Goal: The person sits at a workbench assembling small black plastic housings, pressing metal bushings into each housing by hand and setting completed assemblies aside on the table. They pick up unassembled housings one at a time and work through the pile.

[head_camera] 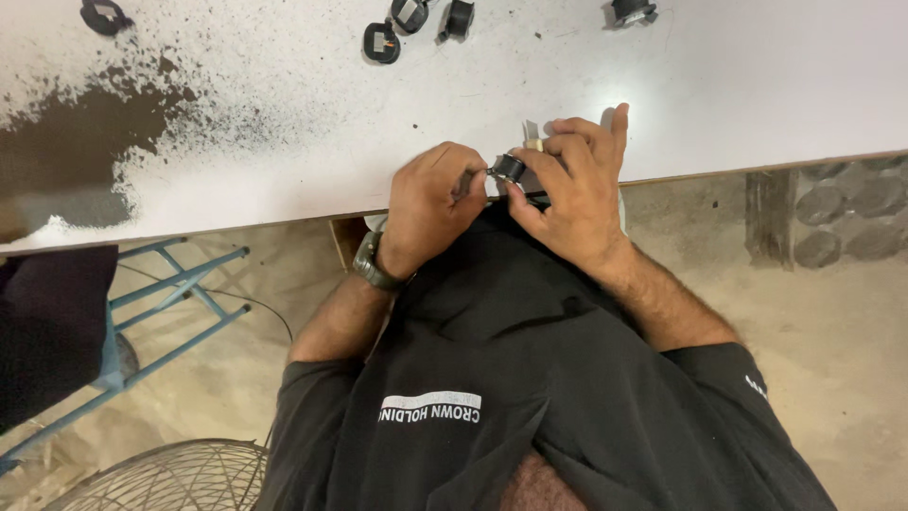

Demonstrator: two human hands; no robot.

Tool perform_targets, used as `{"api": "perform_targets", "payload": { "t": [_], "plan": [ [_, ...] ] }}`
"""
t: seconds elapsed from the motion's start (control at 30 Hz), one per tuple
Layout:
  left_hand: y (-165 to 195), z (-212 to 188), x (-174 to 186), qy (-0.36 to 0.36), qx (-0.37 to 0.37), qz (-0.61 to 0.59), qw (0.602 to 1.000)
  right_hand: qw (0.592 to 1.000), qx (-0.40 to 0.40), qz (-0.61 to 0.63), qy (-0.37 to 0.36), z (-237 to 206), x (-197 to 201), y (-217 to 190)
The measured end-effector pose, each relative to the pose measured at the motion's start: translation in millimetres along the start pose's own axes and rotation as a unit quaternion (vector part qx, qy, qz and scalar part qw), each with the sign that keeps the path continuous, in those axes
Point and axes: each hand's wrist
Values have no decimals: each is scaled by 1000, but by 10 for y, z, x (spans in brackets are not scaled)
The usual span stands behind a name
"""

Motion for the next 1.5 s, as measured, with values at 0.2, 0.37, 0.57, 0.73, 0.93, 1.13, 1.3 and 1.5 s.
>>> {"api": "perform_targets", "payload": {
  "t": [0.2,0.37,0.57,0.73,0.93,1.13,1.3,1.5],
  "plan": [
    [-46,-45,-111,58,-36,4,998,991,74,68,91,-122,-77,-57],
    [-61,-115,-200,89,-63,-26,994,982,93,125,107,-263,-283,-83],
    [-87,-152,-208,87,-48,-35,994,985,103,85,107,-252,-346,-65],
    [-83,-154,-210,95,-53,-44,993,988,92,79,90,-257,-337,-84],
    [-23,25,-98,29,-89,-58,994,995,68,34,70,-278,-157,30],
    [-105,906,-297,39,-200,94,974,928,-39,7,370,-191,360,660],
    [18,1712,-824,18,-241,130,962,931,-67,55,353,-275,273,730],
    [-177,1327,-559,-97,-187,103,972,973,-85,1,215,-100,491,556]
  ]
}}
Point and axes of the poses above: each hand's wrist, its own z-axis towards the middle knuckle, its own x-axis out of the back of the hand, y = z × x, and after that the axes turned 4 degrees about z, right-handed
